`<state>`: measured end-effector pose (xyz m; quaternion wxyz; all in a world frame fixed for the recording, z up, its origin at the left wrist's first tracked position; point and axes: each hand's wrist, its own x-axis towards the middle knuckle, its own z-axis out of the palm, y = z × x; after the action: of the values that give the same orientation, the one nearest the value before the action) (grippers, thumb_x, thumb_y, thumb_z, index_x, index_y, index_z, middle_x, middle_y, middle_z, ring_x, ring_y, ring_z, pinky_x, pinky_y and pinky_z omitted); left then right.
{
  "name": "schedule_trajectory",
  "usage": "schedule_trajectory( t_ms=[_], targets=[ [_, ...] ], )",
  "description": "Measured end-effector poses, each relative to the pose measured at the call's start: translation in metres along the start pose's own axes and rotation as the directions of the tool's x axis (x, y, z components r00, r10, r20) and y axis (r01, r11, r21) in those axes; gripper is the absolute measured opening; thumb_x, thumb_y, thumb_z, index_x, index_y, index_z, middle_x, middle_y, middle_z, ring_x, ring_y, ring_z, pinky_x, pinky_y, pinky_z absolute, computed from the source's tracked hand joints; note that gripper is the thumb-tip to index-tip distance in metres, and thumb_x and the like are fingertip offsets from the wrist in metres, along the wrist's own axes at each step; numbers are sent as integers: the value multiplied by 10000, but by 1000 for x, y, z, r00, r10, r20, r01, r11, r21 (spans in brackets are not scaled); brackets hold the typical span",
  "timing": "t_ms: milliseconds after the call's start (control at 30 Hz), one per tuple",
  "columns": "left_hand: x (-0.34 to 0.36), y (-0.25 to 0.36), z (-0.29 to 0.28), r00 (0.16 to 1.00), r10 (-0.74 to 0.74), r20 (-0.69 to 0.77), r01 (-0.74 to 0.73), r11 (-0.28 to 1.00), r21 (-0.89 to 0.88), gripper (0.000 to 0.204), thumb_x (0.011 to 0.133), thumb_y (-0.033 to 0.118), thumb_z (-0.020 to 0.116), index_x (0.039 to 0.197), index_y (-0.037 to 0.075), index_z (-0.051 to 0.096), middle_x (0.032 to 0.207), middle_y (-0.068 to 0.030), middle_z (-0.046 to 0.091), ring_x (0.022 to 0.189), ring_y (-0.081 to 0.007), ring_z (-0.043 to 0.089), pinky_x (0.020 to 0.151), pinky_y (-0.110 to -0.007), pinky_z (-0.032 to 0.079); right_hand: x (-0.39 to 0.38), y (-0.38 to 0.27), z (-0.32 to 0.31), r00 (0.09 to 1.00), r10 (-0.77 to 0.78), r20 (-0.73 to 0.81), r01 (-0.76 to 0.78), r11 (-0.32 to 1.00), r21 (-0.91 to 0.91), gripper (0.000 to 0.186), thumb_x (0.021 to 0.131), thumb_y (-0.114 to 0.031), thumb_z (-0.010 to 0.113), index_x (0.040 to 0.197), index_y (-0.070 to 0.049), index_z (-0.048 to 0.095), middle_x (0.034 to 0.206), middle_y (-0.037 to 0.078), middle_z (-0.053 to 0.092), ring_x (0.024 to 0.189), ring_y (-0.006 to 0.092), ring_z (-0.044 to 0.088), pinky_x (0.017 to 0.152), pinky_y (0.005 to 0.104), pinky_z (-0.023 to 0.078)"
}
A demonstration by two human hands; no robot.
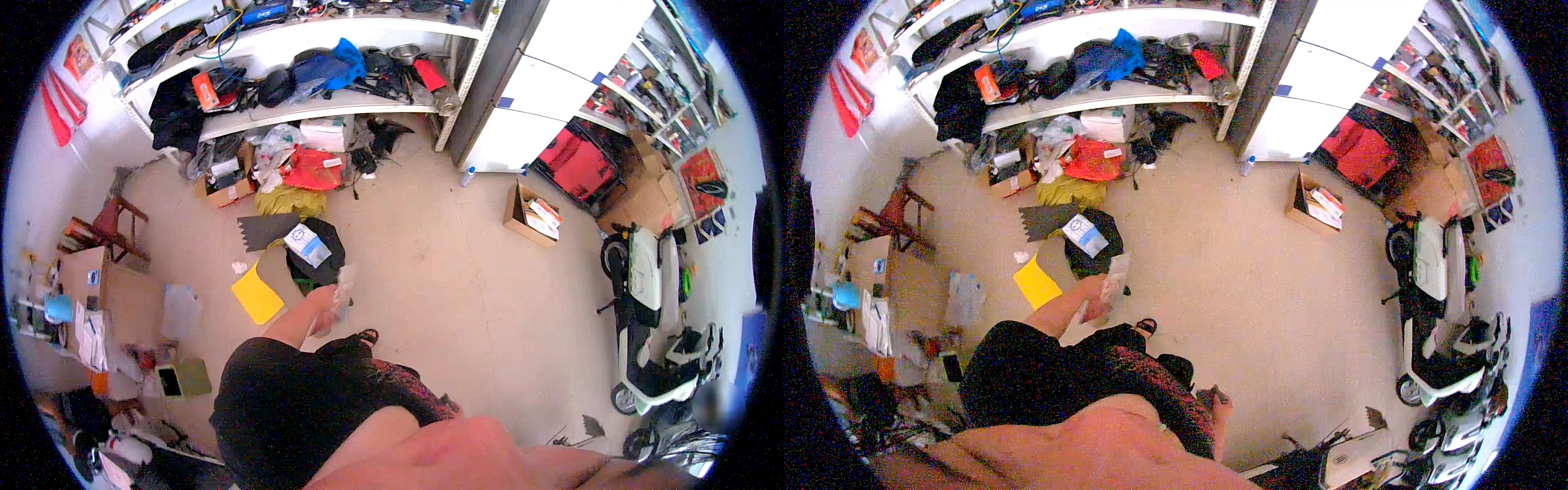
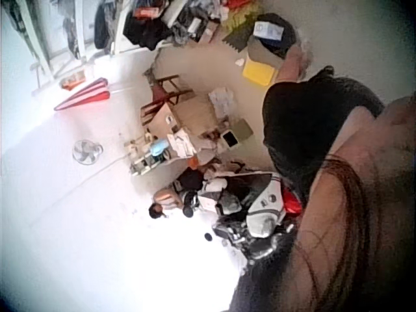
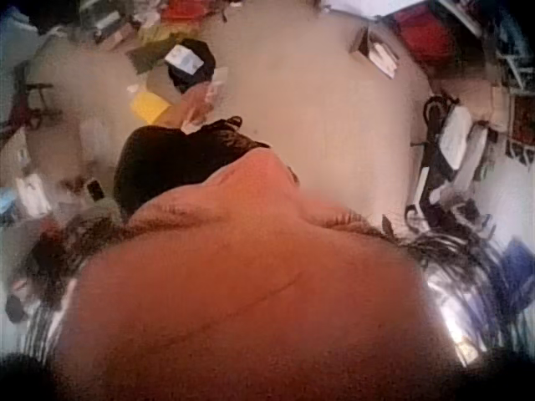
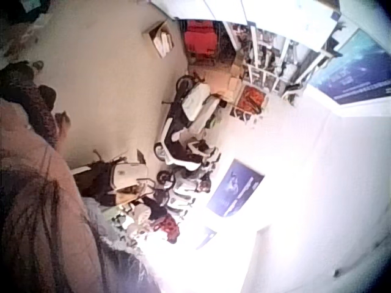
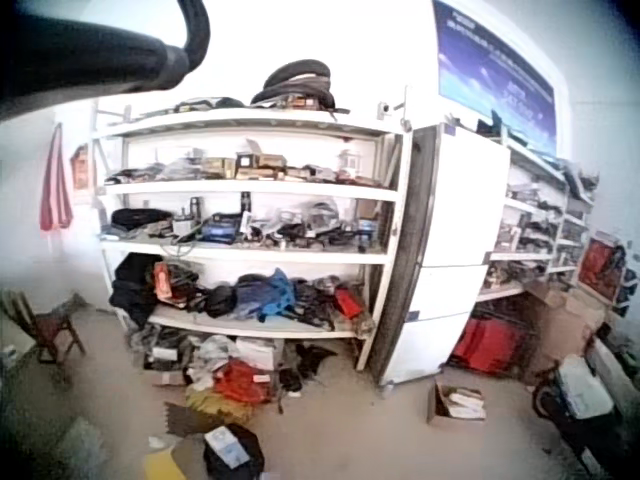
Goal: The person wipes a white metal shelf with a dark cloth, moving items like a black bag and a helmet aside to reach the surface. They then wipe the helmet and a black seat cushion before placing them back on the shelf. The person also handles a plastic bag and a small box during the process.
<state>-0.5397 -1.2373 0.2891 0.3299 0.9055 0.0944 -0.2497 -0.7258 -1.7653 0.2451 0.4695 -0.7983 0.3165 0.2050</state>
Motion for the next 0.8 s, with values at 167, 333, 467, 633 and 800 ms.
schedule_trajectory(
  t_ms=[167,333,467,633,800],
  targets=[
    [38,72,-10,996,77,-47,-76,997,25,484,624,344,685,1005,79,549,978,-154,597,879,-324,577,723,-413,467,116,90,-97,997,17,80,-35,973,227,308,769,-218,596,980,5,569,873,125,615,757,195,584,635,329,484],
    [6,178,-33,920,19,-390,-66,992,-106,385,744,383,599,929,47,562,856,-191,597,793,-359,573,702,-432,451,236,-26,-126,970,-52,236,-74,865,496,312,819,-256,517,996,-2,560,901,102,600,760,176,574,626,313,479],
    [-2,242,-66,858,98,-504,-179,977,-114,312,828,318,536,897,16,567,782,-165,585,733,-268,580,673,-355,454,230,-295,-136,949,-301,89,189,774,605,323,845,-269,511,1043,-14,532,1025,92,565,867,191,561,762,340,459],
    [4,280,-101,768,-18,-640,-495,618,-611,240,865,217,518,991,23,583,824,-45,609,790,-114,541,688,-275,447,183,-492,-59,754,-581,305,-6,458,889,397,856,-257,506,1180,-34,446,1166,85,498,1067,230,475,915,377,380],
    [30,286,-152,829,-56,-557,-433,566,-702,239,911,216,453,953,13,572,847,4,581,801,-55,491,723,-238,424,123,-592,5,720,-634,282,7,413,911,296,875,-188,464,1117,-17,475,1166,97,494,1092,223,451,931,376,352]
  ],
)
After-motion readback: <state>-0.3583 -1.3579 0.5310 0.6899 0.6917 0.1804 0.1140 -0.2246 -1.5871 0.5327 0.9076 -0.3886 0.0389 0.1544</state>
